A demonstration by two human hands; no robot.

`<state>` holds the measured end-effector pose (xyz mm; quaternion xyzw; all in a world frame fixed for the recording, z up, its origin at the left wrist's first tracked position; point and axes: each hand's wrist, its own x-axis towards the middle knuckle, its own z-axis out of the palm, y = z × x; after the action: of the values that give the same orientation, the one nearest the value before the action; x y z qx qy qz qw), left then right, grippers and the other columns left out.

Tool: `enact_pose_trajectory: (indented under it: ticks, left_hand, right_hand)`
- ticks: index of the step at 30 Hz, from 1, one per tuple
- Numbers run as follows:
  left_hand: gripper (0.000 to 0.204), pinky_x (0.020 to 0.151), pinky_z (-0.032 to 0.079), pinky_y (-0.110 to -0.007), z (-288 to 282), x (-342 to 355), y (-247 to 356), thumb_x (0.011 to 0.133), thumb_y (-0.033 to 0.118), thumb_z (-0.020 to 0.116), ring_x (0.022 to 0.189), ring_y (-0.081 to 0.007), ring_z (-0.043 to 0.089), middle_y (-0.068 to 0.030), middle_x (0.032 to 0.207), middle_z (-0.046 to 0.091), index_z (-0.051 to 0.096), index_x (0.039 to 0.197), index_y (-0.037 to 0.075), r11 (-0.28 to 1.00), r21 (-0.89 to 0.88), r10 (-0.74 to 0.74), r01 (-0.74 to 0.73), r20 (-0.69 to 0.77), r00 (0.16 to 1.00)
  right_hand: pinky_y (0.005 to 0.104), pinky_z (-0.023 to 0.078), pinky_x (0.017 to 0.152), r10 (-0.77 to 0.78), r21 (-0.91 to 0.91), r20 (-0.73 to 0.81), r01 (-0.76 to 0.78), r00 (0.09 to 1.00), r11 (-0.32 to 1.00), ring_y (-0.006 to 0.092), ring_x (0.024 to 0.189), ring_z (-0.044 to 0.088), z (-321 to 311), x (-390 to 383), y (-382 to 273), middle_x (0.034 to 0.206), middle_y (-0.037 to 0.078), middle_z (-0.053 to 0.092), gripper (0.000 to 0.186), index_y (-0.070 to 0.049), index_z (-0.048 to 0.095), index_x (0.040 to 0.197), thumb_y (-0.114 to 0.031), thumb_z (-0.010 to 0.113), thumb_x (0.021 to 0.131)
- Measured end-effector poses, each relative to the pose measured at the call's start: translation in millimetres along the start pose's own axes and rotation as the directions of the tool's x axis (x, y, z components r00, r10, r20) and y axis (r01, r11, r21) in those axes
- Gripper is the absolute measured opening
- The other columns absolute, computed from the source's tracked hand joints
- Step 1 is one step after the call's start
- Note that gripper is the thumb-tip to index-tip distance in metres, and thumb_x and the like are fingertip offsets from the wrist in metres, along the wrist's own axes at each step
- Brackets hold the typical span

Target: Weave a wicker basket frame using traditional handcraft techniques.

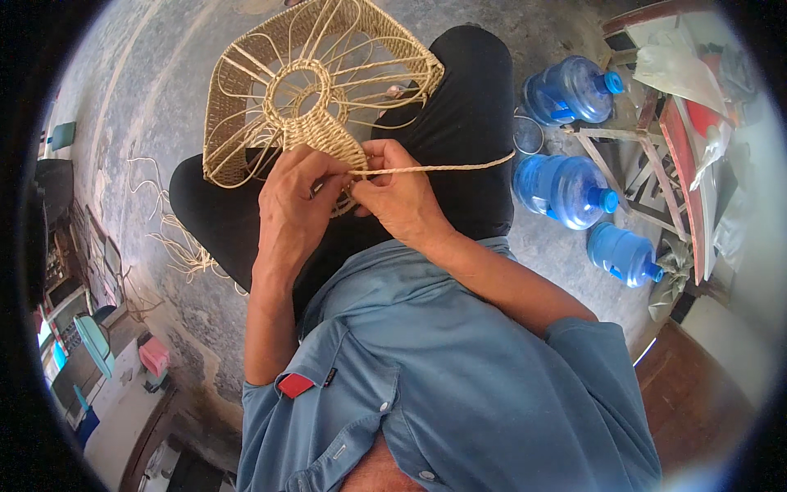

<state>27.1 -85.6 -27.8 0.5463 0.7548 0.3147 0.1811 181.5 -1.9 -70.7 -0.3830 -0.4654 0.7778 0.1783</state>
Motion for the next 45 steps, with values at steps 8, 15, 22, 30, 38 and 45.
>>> enact_pose_trajectory:
  ticks: [8, 15, 22, 30, 38, 45]
  left_hand:
    - [0.013, 0.078, 0.052, -0.033, -57.8, -15.9, 11.5, 0.092, 0.008, 0.075, 0.084, -0.0183, 0.068, -0.0051, 0.089, 0.070, 0.075, 0.101, -0.001, 0.833, -0.431, -0.315, 0.348, 0.147, 0.938]
    - [0.016, 0.080, 0.051, -0.030, -111.5, -36.8, 3.0, 0.097, 0.014, 0.074, 0.085, -0.0163, 0.067, -0.0048, 0.084, 0.068, 0.073, 0.098, -0.002, 0.854, -0.409, -0.253, 0.322, 0.213, 0.944]
    - [0.016, 0.080, 0.050, -0.030, -90.4, -3.7, 13.0, 0.098, 0.015, 0.073, 0.084, -0.0159, 0.066, -0.0042, 0.084, 0.067, 0.072, 0.097, -0.001, 0.731, -0.633, -0.261, 0.253, 0.083, 0.962]
    - [0.016, 0.080, 0.049, -0.030, -102.2, 36.8, 63.6, 0.099, 0.016, 0.072, 0.083, -0.0154, 0.064, -0.0034, 0.084, 0.066, 0.070, 0.097, 0.000, 0.636, -0.762, -0.169, 0.122, 0.017, 0.985]
    - [0.016, 0.080, 0.049, -0.030, -113.8, 29.9, 59.0, 0.100, 0.016, 0.071, 0.082, -0.0150, 0.062, -0.0027, 0.084, 0.064, 0.069, 0.096, 0.001, 0.583, -0.804, -0.200, 0.119, 0.000, 0.980]
    - [0.016, 0.081, 0.048, -0.030, -119.4, 24.2, 55.1, 0.101, 0.017, 0.070, 0.081, -0.0146, 0.061, -0.0020, 0.084, 0.063, 0.067, 0.095, 0.002, 0.545, -0.833, -0.200, 0.098, -0.016, 0.980]
  right_hand:
    - [0.0262, 0.061, 0.066, 0.018, -0.067, 0.023, -0.017, 1.000, 0.998, 0.0110, 0.085, 0.069, -0.3, 2.3, -1.1, 0.103, 0.008, 0.070, 0.048, 0.005, 0.050, 0.136, -0.006, 0.071, 0.094]
    - [0.0324, 0.061, 0.061, -0.080, 0.046, 0.068, 0.077, 0.994, 0.996, 0.0151, 0.080, 0.069, -11.1, 7.5, 24.1, 0.099, 0.010, 0.069, 0.055, 0.005, 0.048, 0.136, -0.010, 0.075, 0.090]
    - [0.0301, 0.049, 0.055, -0.092, 0.010, 0.149, 0.091, 0.985, 0.996, 0.0129, 0.065, 0.061, -5.0, 10.0, 25.5, 0.092, 0.005, 0.062, 0.055, 0.000, 0.043, 0.146, -0.014, 0.069, 0.099]
    - [0.0250, 0.053, 0.062, -0.031, -0.041, 0.124, 0.036, 0.992, 0.999, 0.0081, 0.071, 0.061, -11.9, 17.9, 28.1, 0.090, 0.001, 0.065, 0.046, -0.002, 0.055, 0.134, -0.020, 0.073, 0.096]
    - [0.0236, 0.052, 0.064, 0.059, -0.016, 0.167, -0.057, 0.984, 0.998, 0.0069, 0.074, 0.059, -18.1, 20.9, 29.4, 0.092, -0.001, 0.064, 0.049, -0.003, 0.054, 0.134, -0.019, 0.076, 0.093]
    - [0.0230, 0.049, 0.061, 0.063, -0.010, 0.151, -0.063, 0.986, 0.998, 0.0064, 0.069, 0.057, -19.1, 25.0, 30.1, 0.092, 0.000, 0.065, 0.047, -0.003, 0.055, 0.132, -0.018, 0.076, 0.093]
